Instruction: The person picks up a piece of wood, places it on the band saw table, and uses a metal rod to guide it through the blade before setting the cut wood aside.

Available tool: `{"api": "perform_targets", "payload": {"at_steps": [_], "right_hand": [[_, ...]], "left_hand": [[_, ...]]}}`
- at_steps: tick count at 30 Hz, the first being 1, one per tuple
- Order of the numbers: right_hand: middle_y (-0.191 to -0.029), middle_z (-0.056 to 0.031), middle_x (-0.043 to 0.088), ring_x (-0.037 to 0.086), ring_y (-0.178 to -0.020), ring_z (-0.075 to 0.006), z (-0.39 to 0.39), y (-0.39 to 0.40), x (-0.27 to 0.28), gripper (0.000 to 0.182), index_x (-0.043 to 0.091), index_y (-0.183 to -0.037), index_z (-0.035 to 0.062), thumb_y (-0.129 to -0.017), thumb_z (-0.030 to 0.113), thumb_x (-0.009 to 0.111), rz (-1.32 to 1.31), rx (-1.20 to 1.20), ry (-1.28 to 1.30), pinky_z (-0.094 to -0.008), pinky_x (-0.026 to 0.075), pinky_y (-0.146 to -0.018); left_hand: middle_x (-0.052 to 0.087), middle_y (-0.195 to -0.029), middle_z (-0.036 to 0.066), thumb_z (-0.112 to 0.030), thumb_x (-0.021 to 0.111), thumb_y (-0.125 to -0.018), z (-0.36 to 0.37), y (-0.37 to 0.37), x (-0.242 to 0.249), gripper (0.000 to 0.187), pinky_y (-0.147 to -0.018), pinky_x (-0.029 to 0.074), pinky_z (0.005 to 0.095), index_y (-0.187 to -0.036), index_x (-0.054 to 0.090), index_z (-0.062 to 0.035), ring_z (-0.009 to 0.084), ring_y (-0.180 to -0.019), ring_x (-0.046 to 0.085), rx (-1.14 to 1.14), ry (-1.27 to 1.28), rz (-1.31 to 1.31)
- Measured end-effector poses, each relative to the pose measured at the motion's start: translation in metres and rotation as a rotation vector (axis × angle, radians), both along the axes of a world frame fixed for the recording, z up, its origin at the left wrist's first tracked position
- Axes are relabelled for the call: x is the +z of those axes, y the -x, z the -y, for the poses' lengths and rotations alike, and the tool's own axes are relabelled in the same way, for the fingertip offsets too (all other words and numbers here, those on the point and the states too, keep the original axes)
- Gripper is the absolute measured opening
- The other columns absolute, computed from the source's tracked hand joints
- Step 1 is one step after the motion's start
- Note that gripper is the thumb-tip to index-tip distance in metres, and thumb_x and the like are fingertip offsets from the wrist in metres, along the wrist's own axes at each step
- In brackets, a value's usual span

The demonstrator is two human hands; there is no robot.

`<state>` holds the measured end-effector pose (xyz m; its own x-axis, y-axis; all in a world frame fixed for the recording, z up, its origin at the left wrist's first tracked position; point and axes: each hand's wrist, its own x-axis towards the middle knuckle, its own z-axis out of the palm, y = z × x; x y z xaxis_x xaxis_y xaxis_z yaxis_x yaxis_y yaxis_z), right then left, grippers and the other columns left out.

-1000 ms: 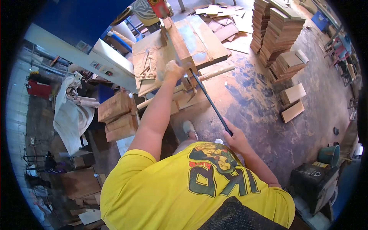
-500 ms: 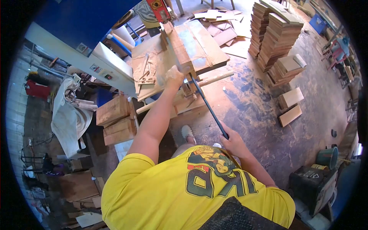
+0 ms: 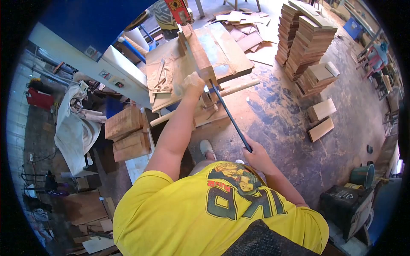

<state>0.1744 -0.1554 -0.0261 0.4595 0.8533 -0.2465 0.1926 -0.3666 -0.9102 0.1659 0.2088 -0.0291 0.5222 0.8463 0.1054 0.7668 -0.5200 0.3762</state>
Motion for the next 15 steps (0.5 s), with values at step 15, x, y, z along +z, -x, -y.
{"api": "perform_targets", "payload": {"at_steps": [15], "right_hand": [[-0.08,-0.0214,0.058,0.054,-0.067,-0.0227,-0.005,0.008,0.016,0.062,0.042,-0.149,0.01,-0.088,0.008,0.053,-0.013,-0.044,-0.037,-0.0349,0.048,-0.068]], "left_hand": [[0.071,-0.103,0.023,-0.047,0.054,-0.094,-0.008,-0.007,0.003,0.047,-0.088,0.053,0.0468,-0.1,0.075,-0.0052,0.0394,-0.102,0.068,0.045,0.015,-0.06]]}}
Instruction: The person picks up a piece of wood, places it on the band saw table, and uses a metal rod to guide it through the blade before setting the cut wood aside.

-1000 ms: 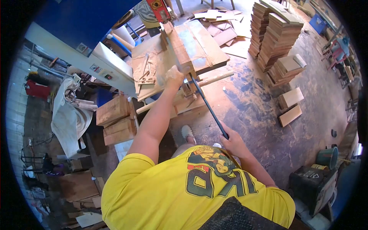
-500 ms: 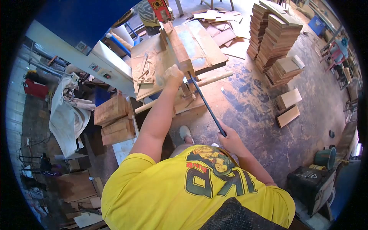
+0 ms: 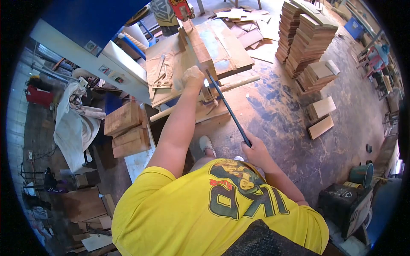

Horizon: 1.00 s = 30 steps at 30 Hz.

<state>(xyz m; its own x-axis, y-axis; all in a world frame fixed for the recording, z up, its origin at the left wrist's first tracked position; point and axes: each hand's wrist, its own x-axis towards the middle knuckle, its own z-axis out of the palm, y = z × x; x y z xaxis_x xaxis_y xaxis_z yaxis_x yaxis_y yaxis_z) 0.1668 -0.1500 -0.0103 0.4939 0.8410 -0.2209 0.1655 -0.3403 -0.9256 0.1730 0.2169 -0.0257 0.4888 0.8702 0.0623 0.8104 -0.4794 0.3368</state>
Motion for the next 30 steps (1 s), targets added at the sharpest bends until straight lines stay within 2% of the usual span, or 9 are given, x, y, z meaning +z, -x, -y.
{"api": "perform_targets", "payload": {"at_steps": [1,5,13,16,21,24,30], "right_hand": [[-0.08,-0.0217,0.058,0.054,-0.067,-0.0232,0.0,0.0,-0.002,0.061,0.042,-0.148,0.0097,-0.088,0.008,0.053,0.006,0.01,0.023,-0.0351,0.048,-0.068],[-0.073,-0.0189,0.054,0.053,-0.064,-0.0236,-0.004,0.002,-0.011,0.062,0.042,-0.148,0.0111,-0.088,0.01,0.053,0.065,-0.014,-0.11,-0.0369,0.047,-0.066],[-0.072,-0.0162,0.051,0.052,-0.064,-0.0229,-0.01,-0.003,0.003,0.067,0.039,-0.151,0.0166,-0.086,0.011,0.054,-0.007,0.033,0.053,-0.037,0.046,-0.066],[-0.07,-0.0151,0.049,0.052,-0.064,-0.0236,-0.014,-0.003,-0.006,0.068,0.039,-0.151,0.0172,-0.086,0.011,0.054,0.038,0.023,-0.072,-0.0365,0.045,-0.065],[-0.07,-0.0151,0.05,0.053,-0.064,-0.0251,-0.017,-0.005,0.0,0.067,0.039,-0.151,0.0174,-0.086,0.011,0.054,0.036,0.037,0.014,-0.0366,0.045,-0.065],[-0.07,-0.0154,0.051,0.053,-0.064,-0.0254,-0.018,-0.006,-0.003,0.067,0.039,-0.152,0.0176,-0.087,0.011,0.054,0.049,0.043,0.017,-0.0368,0.046,-0.066],[-0.072,-0.0162,0.053,0.055,-0.065,-0.0253,-0.023,-0.006,-0.006,0.066,0.039,-0.151,0.0186,-0.088,0.013,0.055,0.042,0.036,-0.004,-0.0376,0.046,-0.067]], "left_hand": [[0.071,-0.105,0.022,-0.033,0.057,-0.095,0.001,-0.001,0.001,0.033,-0.088,0.055,0.045,-0.101,0.075,-0.0063,0.0371,-0.102,0.069,0.004,0.001,-0.036],[0.072,-0.103,0.022,-0.041,0.058,-0.095,0.0,0.001,0.0,0.039,-0.087,0.055,0.045,-0.101,0.075,-0.0069,0.0374,-0.1,0.07,-0.025,-0.012,-0.02],[0.071,-0.095,0.024,-0.051,0.054,-0.096,0.001,0.0,-0.003,0.051,-0.085,0.054,0.0474,-0.093,0.075,-0.0038,0.04,-0.095,0.069,-0.017,-0.063,0.051],[0.071,-0.094,0.024,-0.051,0.054,-0.096,0.004,0.0,-0.001,0.052,-0.085,0.054,0.0473,-0.091,0.075,-0.0037,0.0399,-0.095,0.069,-0.009,-0.054,0.045],[0.071,-0.095,0.024,-0.051,0.053,-0.096,-0.001,-0.001,-0.006,0.052,-0.085,0.054,0.0467,-0.091,0.074,-0.0036,0.0396,-0.095,0.07,-0.035,-0.06,0.053],[0.072,-0.096,0.024,-0.05,0.051,-0.097,-0.014,-0.004,-0.026,0.052,-0.085,0.055,0.0463,-0.092,0.074,-0.003,0.0395,-0.096,0.07,-0.071,-0.07,0.032],[0.071,-0.098,0.024,-0.047,0.045,-0.1,0.0,-0.002,-0.011,0.053,-0.086,0.054,0.0459,-0.095,0.073,-0.0022,0.0398,-0.097,0.069,-0.069,-0.015,-0.031]]}}
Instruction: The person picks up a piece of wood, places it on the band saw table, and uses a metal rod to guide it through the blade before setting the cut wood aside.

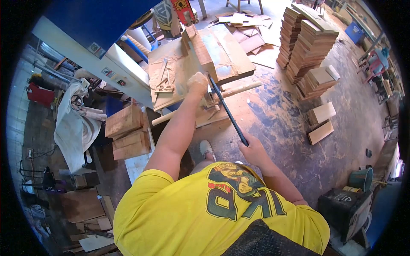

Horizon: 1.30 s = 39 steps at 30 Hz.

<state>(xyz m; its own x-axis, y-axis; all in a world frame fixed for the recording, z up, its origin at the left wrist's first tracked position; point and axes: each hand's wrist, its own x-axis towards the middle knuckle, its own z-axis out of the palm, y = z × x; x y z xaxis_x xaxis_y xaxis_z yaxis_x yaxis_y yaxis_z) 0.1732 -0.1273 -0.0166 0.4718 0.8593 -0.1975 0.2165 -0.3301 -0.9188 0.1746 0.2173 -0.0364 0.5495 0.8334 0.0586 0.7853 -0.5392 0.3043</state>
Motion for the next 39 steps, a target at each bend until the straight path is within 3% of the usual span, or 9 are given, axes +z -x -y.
{"api": "perform_targets", "payload": {"at_steps": [10,17,19,29,31,38,39], "right_hand": [[-0.069,-0.0152,0.054,0.053,-0.062,-0.0244,-0.007,-0.003,0.001,0.062,0.041,-0.15,0.0179,-0.091,0.016,0.058,0.017,-0.001,-0.008,-0.0388,0.046,-0.064],[-0.075,-0.0166,0.056,0.056,-0.069,-0.0252,-0.014,-0.005,0.003,0.059,0.041,-0.15,0.0167,-0.093,0.018,0.058,0.017,0.013,0.004,-0.0384,0.047,-0.07],[-0.067,-0.0026,0.048,0.046,-0.06,-0.0113,-0.015,-0.003,-0.001,0.047,0.053,-0.139,0.006,-0.094,0.017,0.06,0.039,-0.042,-0.05,-0.0314,0.042,-0.057],[-0.069,-0.0026,0.05,0.048,-0.06,-0.0119,-0.022,-0.006,0.002,0.054,0.046,-0.147,0.0119,-0.096,0.018,0.059,0.07,-0.033,-0.092,-0.031,0.043,-0.058],[-0.085,-0.0186,0.062,0.06,-0.078,-0.0242,-0.022,-0.008,0.016,0.055,0.042,-0.149,0.0126,-0.097,0.022,0.058,-0.033,0.012,0.069,-0.0374,0.049,-0.077],[-0.081,-0.0162,0.06,0.058,-0.075,-0.0237,-0.03,-0.009,0.001,0.054,0.044,-0.147,0.0112,-0.096,0.021,0.058,0.056,-0.016,-0.03,-0.0369,0.048,-0.076],[-0.076,-0.0104,0.056,0.054,-0.068,-0.0184,-0.03,-0.008,0.001,0.054,0.045,-0.147,0.0116,-0.096,0.02,0.059,0.071,-0.022,-0.044,-0.0345,0.047,-0.068]], "left_hand": [[0.068,-0.103,0.029,-0.045,0.042,-0.103,0.007,0.003,-0.005,0.052,-0.09,0.051,0.05,-0.102,0.064,0.0018,0.043,-0.102,0.066,0.029,0.054,0.058],[0.07,-0.105,0.026,-0.046,0.046,-0.101,0.002,-0.001,-0.012,0.048,-0.091,0.052,0.0492,-0.106,0.065,-0.0021,0.0412,-0.103,0.067,0.054,0.069,0.053],[0.07,-0.098,0.028,-0.046,0.042,-0.103,0.004,0.002,-0.015,0.051,-0.087,0.052,0.0497,-0.102,0.062,0.0008,0.0425,-0.097,0.067,0.019,0.035,0.072],[0.07,-0.097,0.027,-0.045,0.043,-0.103,0.004,0.001,-0.013,0.049,-0.087,0.052,0.0505,-0.101,0.062,-0.0003,0.043,-0.097,0.067,0.034,0.029,0.077],[0.07,-0.097,0.028,-0.045,0.043,-0.103,0.006,0.001,-0.012,0.049,-0.088,0.051,0.051,-0.101,0.062,-0.0002,0.0432,-0.098,0.067,0.038,0.051,0.084],[0.069,-0.097,0.028,-0.044,0.043,-0.102,0.008,0.003,-0.008,0.047,-0.087,0.051,0.0519,-0.102,0.061,-0.0009,0.0438,-0.097,0.067,0.005,0.038,0.135],[0.07,-0.098,0.027,-0.044,0.044,-0.102,0.007,0.004,-0.01,0.046,-0.087,0.052,0.051,-0.102,0.062,-0.0015,0.0426,-0.098,0.067,-0.003,0.025,0.113]]}}
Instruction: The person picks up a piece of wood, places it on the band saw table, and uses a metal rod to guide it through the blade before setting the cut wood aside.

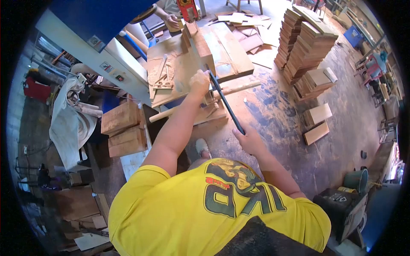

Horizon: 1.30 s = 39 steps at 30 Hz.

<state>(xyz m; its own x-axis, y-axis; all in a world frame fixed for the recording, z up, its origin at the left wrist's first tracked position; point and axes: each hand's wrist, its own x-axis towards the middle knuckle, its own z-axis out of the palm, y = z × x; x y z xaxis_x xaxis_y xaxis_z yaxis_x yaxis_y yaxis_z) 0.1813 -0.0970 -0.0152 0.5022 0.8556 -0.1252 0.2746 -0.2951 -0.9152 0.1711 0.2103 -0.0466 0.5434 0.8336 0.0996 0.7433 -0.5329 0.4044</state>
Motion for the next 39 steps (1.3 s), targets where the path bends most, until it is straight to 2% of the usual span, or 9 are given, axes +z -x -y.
{"api": "perform_targets", "payload": {"at_steps": [1,2,4,5,13,15,20,28,39], "right_hand": [[-0.07,-0.0046,0.052,0.05,-0.061,-0.013,0.001,0.001,0.001,0.053,0.047,-0.146,0.012,-0.096,0.02,0.059,0.015,-0.005,-0.014,-0.032,0.045,-0.06],[-0.07,-0.0046,0.052,0.05,-0.061,-0.013,0.003,0.001,0.003,0.053,0.047,-0.146,0.012,-0.096,0.02,0.059,0.013,-0.012,-0.008,-0.032,0.045,-0.06],[-0.081,-0.0161,0.058,0.056,-0.076,-0.0233,-0.001,-0.002,0.008,0.056,0.043,-0.148,0.0121,-0.096,0.024,0.059,-0.044,0.029,0.076,-0.0374,0.047,-0.076],[-0.081,-0.0161,0.058,0.056,-0.076,-0.0233,-0.005,-0.005,0.008,0.056,0.043,-0.148,0.0121,-0.096,0.024,0.059,-0.035,0.03,0.065,-0.0374,0.047,-0.076],[-0.071,-0.0081,0.052,0.053,-0.065,-0.0177,-0.009,-0.002,0.012,0.056,0.042,-0.15,0.015,-0.096,0.021,0.058,-0.081,0.012,0.061,-0.0353,0.047,-0.066],[-0.071,-0.0081,0.053,0.053,-0.064,-0.0175,-0.01,-0.001,0.001,0.056,0.042,-0.15,0.015,-0.097,0.021,0.058,-0.059,0.013,0.013,-0.0352,0.047,-0.065],[-0.072,-0.0082,0.053,0.054,-0.062,-0.0172,-0.013,-0.003,-0.002,0.056,0.042,-0.15,0.0144,-0.097,0.019,0.057,0.032,0.021,-0.039,-0.035,0.048,-0.063],[-0.1,-0.0227,0.065,0.063,-0.092,-0.0292,-0.019,-0.008,0.006,0.056,0.043,-0.149,0.0098,-0.096,0.019,0.059,-0.057,0.023,0.074,-0.0391,0.048,-0.088],[-0.107,-0.0249,0.066,0.065,-0.099,-0.0316,-0.027,-0.011,-0.001,0.057,0.043,-0.148,0.0087,-0.096,0.021,0.06,-0.022,0.029,0.049,-0.0401,0.047,-0.092]], "left_hand": [[0.07,-0.099,0.025,-0.044,0.045,-0.102,0.0,0.001,-0.002,0.046,-0.087,0.052,0.0501,-0.102,0.062,-0.0021,0.0414,-0.098,0.068,-0.008,-0.014,-0.021],[0.07,-0.099,0.025,-0.044,0.044,-0.102,0.001,0.002,-0.003,0.046,-0.089,0.051,0.0502,-0.103,0.062,-0.0017,0.041,-0.098,0.068,-0.014,-0.012,-0.003],[0.07,-0.099,0.025,-0.044,0.044,-0.102,0.0,0.002,-0.006,0.046,-0.09,0.051,0.0499,-0.103,0.062,-0.0017,0.0407,-0.098,0.068,-0.014,-0.011,-0.015],[0.07,-0.1,0.025,-0.044,0.044,-0.102,-0.004,0.0,-0.004,0.046,-0.09,0.051,0.0496,-0.104,0.062,-0.0017,0.0404,-0.098,0.068,-0.005,-0.013,-0.021],[0.069,-0.105,0.026,-0.046,0.044,-0.101,-0.002,0.003,-0.003,0.048,-0.091,0.051,0.049,-0.108,0.062,-0.0022,0.0416,-0.103,0.067,0.019,0.058,-0.005],[0.068,-0.097,0.03,-0.045,0.044,-0.102,-0.004,0.003,-0.01,0.046,-0.087,0.05,0.0537,-0.102,0.059,-0.0009,0.0461,-0.096,0.066,0.001,0.025,0.046],[0.068,-0.096,0.03,-0.046,0.045,-0.101,-0.003,0.004,-0.011,0.047,-0.087,0.05,0.0539,-0.103,0.059,-0.0014,0.0461,-0.096,0.066,0.001,0.02,0.063],[0.068,-0.095,0.03,-0.046,0.045,-0.101,-0.006,0.003,-0.018,0.047,-0.086,0.05,0.0546,-0.103,0.058,-0.0015,0.0467,-0.094,0.066,0.009,0.014,0.085],[0.068,-0.094,0.031,-0.046,0.044,-0.101,-0.005,0.003,-0.016,0.047,-0.085,0.051,0.055,-0.102,0.057,-0.0004,0.047,-0.094,0.066,0.003,0.02,0.085]]}}
